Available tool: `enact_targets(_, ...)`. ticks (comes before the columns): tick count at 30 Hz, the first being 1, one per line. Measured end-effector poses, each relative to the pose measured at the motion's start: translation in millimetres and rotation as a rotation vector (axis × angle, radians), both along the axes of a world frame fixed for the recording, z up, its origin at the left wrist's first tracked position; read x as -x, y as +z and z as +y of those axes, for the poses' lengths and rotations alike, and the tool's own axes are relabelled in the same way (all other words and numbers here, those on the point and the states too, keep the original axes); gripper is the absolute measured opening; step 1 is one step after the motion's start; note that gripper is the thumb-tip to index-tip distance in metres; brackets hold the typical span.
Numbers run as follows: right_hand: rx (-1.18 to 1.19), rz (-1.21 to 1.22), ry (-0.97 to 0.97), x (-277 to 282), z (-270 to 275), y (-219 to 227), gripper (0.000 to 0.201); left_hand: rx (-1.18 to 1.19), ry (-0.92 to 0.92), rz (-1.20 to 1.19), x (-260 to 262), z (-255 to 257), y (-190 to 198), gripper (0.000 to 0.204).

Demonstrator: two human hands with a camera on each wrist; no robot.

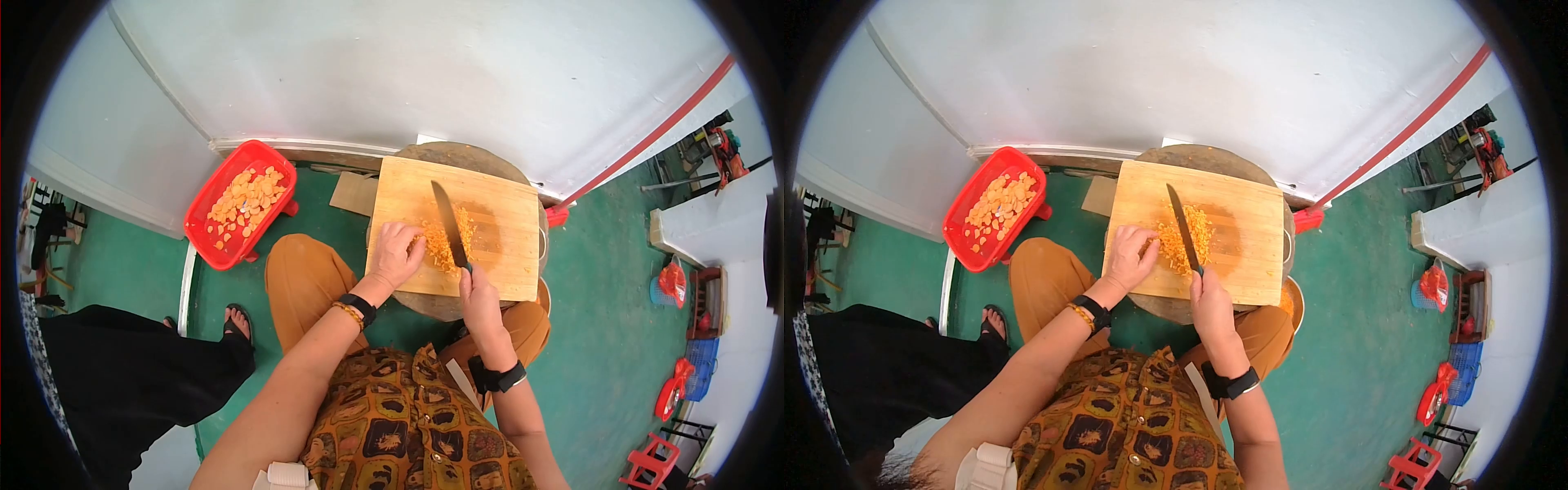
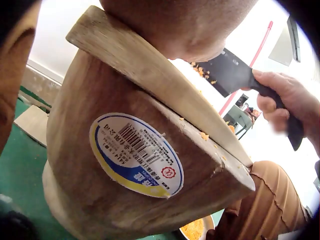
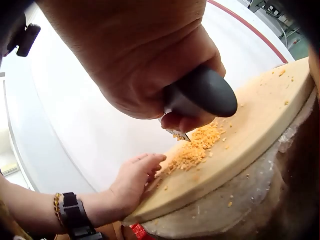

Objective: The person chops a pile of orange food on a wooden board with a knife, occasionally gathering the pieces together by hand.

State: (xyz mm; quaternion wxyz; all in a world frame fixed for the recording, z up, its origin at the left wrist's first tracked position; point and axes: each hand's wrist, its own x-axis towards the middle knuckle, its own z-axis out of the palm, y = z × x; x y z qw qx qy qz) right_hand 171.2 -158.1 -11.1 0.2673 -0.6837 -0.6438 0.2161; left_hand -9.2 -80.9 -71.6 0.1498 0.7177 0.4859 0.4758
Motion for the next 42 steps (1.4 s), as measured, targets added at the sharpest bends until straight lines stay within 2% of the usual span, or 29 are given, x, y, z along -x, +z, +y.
enact_targets(2,-0.024,-0.053,0.025,-3.3,0.5,-17.9,0.024,-0.007,0.006,0.009,-0.4,-0.6,0.3,0.015)
enact_targets(7,-0.031,0.048,-0.017,-0.6,7.1,2.1,0.024,-0.024,-0.024,0.033,1.3,-4.2,2.9,0.016)
enact_targets(10,-0.033,0.045,-0.029,-2.3,9.4,-2.1,0.023,-0.107,-0.122,0.105,-6.1,-21.0,8.3,0.019)
enact_targets(14,0.012,-0.011,-0.012,-11.1,19.2,-23.8,0.022,-0.084,-0.439,0.212,-17.3,-40.0,21.3,0.022)
enact_targets(16,0.090,0.107,-0.035,-8.5,30.2,-11.9,0.023,-0.051,-0.492,0.286,-24.1,-34.2,15.3,0.019)
enact_targets(17,0.018,0.202,-0.040,-4.2,32.6,-4.7,0.025,-0.029,-0.529,0.317,-20.1,-34.4,9.0,0.017)
enact_targets(19,-0.037,0.132,-0.025,1.5,43.8,-1.0,0.026,0.037,-0.424,0.294,-14.6,-22.2,-13.8,0.014)
enact_targets(20,-0.066,0.075,-0.050,-6.9,44.0,1.9,0.027,0.060,-0.405,0.262,-25.6,-16.6,-13.3,0.012)
enact_targets(21,-0.181,0.172,-0.030,-9.2,46.3,-4.4,0.028,0.048,-0.337,0.177,-25.7,-12.3,-12.6,0.011)
enact_targets(24,0.110,0.375,-0.109,-19.6,44.9,3.8,0.029,-0.001,-0.248,0.234,-20.2,3.7,-4.4,0.012)
enact_targets(25,0.087,0.422,-0.107,-20.5,42.6,4.9,0.029,-0.049,-0.188,0.213,-20.7,8.7,-3.6,0.012)
enact_targets(28,0.089,0.435,-0.107,-30.1,34.5,6.8,0.029,-0.072,0.004,-0.069,-30.8,22.7,-6.4,0.014)
enact_targets(29,0.130,0.591,-0.091,-31.4,26.6,9.8,0.027,0.130,0.044,-0.358,-31.6,21.1,-9.8,0.017)
enact_targets(31,0.193,0.699,-0.104,-28.1,23.5,15.9,0.028,0.492,0.147,-0.951,-46.1,34.5,-8.7,0.023)
enact_targets(33,0.254,0.781,-0.111,-22.7,22.9,8.0,0.030,0.812,0.141,-1.274,-40.4,34.7,1.1,0.028)
enact_targets(35,0.321,0.933,-0.144,-20.4,27.2,-8.1,0.029,0.777,0.061,-1.279,-42.8,36.9,-6.0,0.024)
enact_targets(37,0.335,1.022,-0.185,-21.3,19.6,-9.0,0.027,0.745,-0.035,-1.056,-42.1,38.2,-14.0,0.019)
enact_targets(40,0.267,1.032,-0.263,-13.5,-3.1,-5.5,0.025,0.427,0.099,-0.446,-34.5,-2.0,11.0,0.023)
enact_targets(42,0.217,1.011,-0.258,-8.5,-10.5,-3.3,0.027,0.246,0.139,-0.305,-28.7,-7.6,-27.2,0.034)
